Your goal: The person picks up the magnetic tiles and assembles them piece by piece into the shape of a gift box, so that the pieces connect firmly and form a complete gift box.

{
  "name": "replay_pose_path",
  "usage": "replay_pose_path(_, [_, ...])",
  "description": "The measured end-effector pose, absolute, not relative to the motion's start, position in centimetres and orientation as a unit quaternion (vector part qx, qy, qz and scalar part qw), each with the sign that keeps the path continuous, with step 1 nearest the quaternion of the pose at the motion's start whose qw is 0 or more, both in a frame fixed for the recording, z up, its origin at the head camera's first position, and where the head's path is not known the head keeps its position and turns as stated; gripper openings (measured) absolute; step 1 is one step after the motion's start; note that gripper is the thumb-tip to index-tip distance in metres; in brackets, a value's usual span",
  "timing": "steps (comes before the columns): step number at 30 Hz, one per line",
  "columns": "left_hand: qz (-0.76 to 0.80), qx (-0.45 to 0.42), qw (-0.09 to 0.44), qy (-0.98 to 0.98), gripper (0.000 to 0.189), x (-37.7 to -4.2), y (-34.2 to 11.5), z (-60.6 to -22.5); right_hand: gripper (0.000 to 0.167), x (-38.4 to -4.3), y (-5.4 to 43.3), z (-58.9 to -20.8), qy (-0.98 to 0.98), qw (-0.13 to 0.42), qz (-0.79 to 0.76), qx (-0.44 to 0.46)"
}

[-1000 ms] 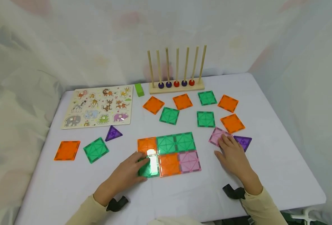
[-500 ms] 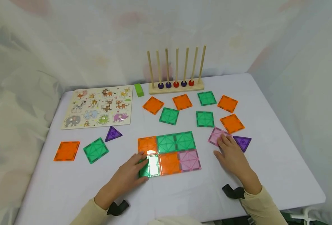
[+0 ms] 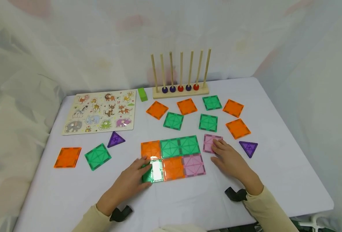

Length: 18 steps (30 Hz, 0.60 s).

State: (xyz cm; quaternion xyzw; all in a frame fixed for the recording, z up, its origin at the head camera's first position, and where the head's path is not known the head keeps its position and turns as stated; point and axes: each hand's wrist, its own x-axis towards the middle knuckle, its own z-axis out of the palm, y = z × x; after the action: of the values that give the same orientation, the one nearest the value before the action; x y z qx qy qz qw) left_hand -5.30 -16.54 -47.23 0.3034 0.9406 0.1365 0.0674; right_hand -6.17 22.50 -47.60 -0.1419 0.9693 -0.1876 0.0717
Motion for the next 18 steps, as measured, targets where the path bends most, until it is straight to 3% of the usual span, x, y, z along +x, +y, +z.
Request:
replay_pose_path(11, [0.147, 0.287, 0.075, 0.944, 0.065, -5.8, -16.9, -47.1, 0.046, -8.6, 21.9, -47.6, 0.952, 0.063, -0.22, -0.205])
replay_pose_path(18, [0.142, 0.282, 0.075, 0.946, 0.068, -5.9, -17.2, -47.5, 0.046, -9.2, 21.7, -47.6, 0.943, 0.085, -0.248, -0.203])
